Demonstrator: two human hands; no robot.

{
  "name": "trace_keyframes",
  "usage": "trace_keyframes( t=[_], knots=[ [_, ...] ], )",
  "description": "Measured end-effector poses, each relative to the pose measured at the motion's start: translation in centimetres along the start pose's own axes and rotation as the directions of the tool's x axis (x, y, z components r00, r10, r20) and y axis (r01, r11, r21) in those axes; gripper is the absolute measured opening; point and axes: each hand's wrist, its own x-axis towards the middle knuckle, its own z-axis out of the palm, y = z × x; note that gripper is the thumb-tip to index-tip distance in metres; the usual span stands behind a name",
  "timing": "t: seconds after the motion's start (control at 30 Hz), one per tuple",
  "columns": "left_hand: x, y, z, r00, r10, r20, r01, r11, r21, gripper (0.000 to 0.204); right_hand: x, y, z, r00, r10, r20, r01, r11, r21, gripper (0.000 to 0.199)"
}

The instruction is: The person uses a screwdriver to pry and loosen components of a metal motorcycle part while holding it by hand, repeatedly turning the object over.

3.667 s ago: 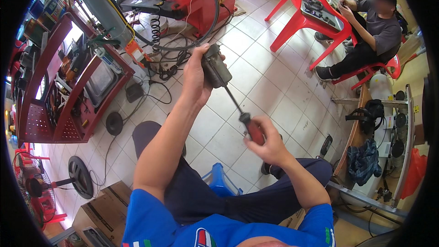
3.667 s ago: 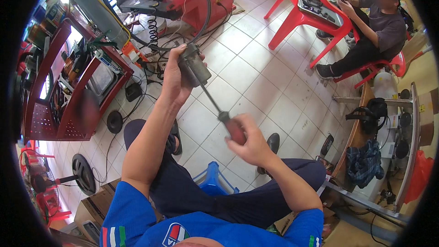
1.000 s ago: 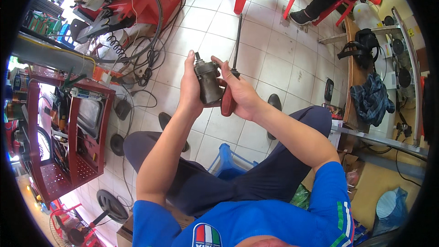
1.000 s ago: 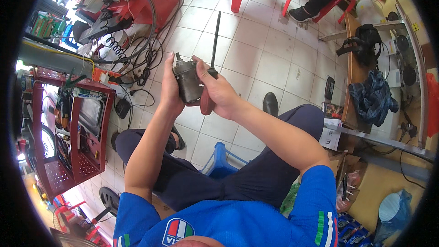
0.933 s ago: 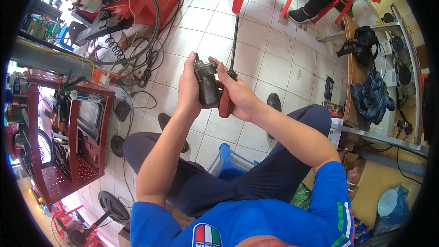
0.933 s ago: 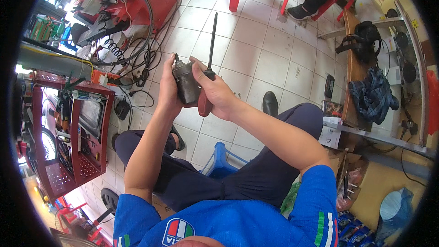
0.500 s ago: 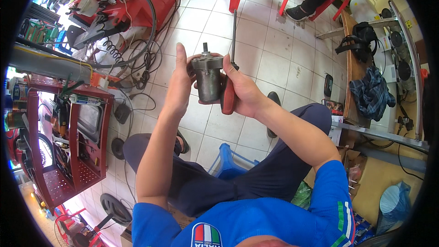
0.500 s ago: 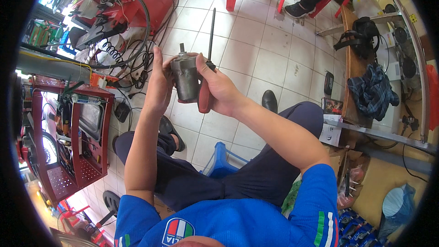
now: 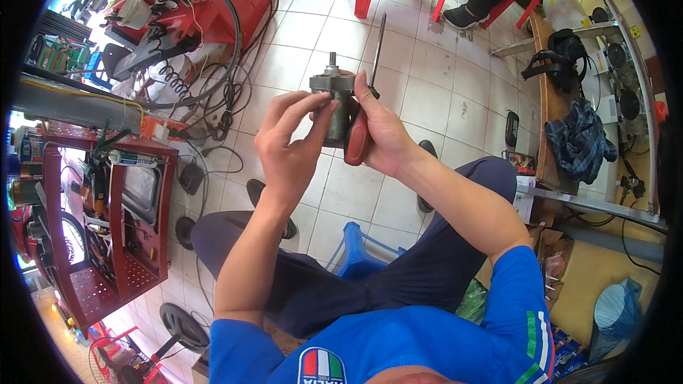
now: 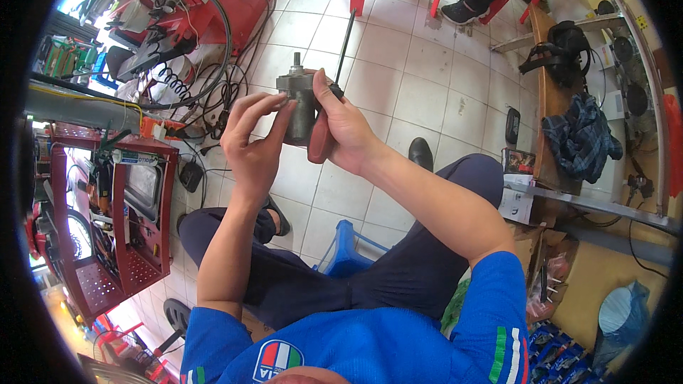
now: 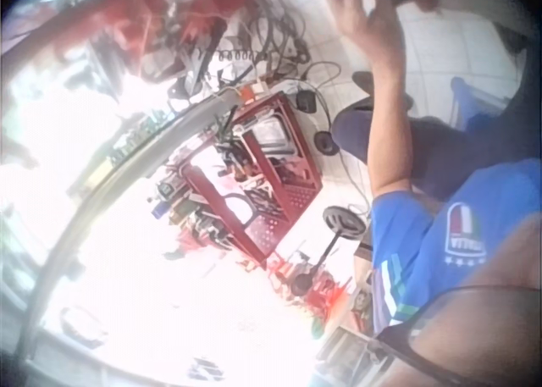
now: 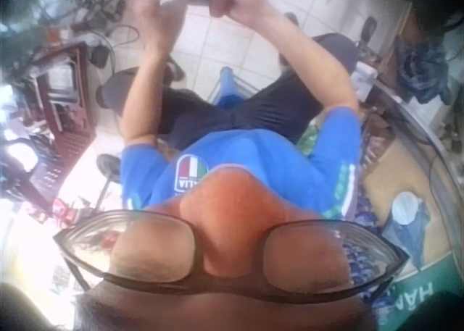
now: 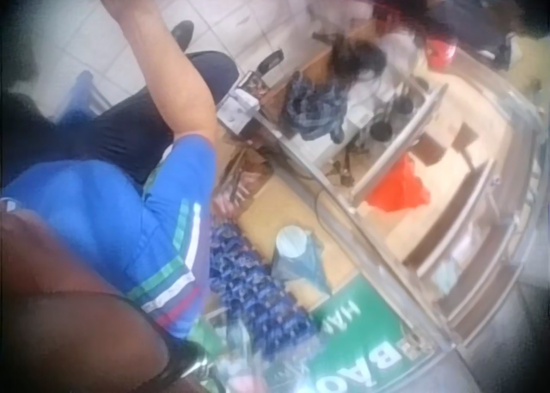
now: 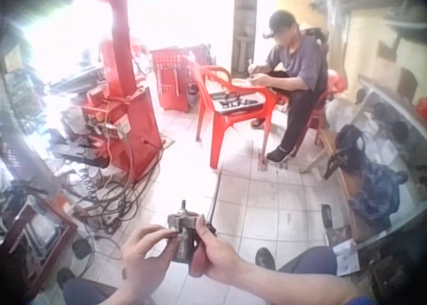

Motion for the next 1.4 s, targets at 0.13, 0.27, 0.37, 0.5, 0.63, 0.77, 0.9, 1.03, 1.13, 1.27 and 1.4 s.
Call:
trace_keyframes(
  t=[0.13, 0.27, 0.37, 0.5, 0.63, 0.77, 0.9, 1.03, 1.13, 1.27, 1.4],
  knots=[
    [0.0, -0.6, 0.4, 0.997, 0.064, -0.048, -0.06, 0.996, 0.072, 0.024, 0.0, -0.1, 0.3, 0.999, -0.028, 0.024, 0.028, 1.0, 0.011, 0.055],
    [-0.3, -0.8, 0.9, 0.997, -0.026, -0.073, 0.029, 0.999, 0.04, 0.022, -0.1, -0.3, 0.5, 0.999, -0.038, 0.03, 0.037, 0.999, 0.029, 0.053],
    [-0.2, -0.9, 0.9, 0.996, -0.041, -0.073, 0.043, 0.999, 0.021, 0.022, -0.3, -0.4, 1.1, 0.998, -0.066, 0.013, 0.066, 0.998, -0.001, 0.053],
    [-0.1, -0.9, 0.7, 0.998, 0.005, -0.064, -0.001, 0.998, 0.065, 0.022, -0.2, -0.3, 0.8, 0.996, -0.078, 0.039, 0.079, 0.997, -0.01, 0.052],
    [0.2, 0.0, 1.2, 0.987, -0.101, -0.122, 0.087, 0.989, -0.117, 0.021, 0.0, -0.2, 0.4, 0.997, -0.074, 0.033, 0.075, 0.997, -0.014, 0.053],
    [0.1, -1.0, 0.7, 0.996, 0.056, -0.071, -0.053, 0.998, 0.046, 0.021, -0.2, -0.3, 1.0, 0.997, -0.071, 0.014, 0.071, 0.997, -0.01, 0.054],
    [0.1, -0.6, 1.2, 0.994, 0.041, -0.106, -0.041, 0.999, 0.004, 0.019, -0.2, -0.3, 0.4, 0.997, -0.069, 0.028, 0.07, 0.997, -0.029, 0.054],
    [0.0, -1.1, 0.9, 0.995, 0.063, -0.076, -0.062, 0.998, 0.024, 0.02, -0.3, -0.3, 1.0, 0.997, -0.074, -0.009, 0.074, 0.997, -0.032, 0.055],
    [0.1, -0.3, 1.3, 0.993, -0.006, -0.118, 0.0, 0.999, -0.05, 0.022, -0.3, -0.3, 0.7, 0.997, -0.071, -0.014, 0.07, 0.997, -0.034, 0.055],
    [-0.2, -1.2, 1.0, 0.993, 0.097, -0.072, -0.094, 0.994, 0.051, 0.021, -0.5, -0.5, 0.8, 0.998, -0.061, -0.001, 0.061, 0.997, -0.037, 0.055],
    [-0.1, -1.0, 1.1, 0.992, 0.095, -0.081, -0.092, 0.995, 0.041, 0.021, -0.5, -0.4, 0.9, 0.997, -0.074, -0.009, 0.074, 0.997, -0.037, 0.055]
  ],
)
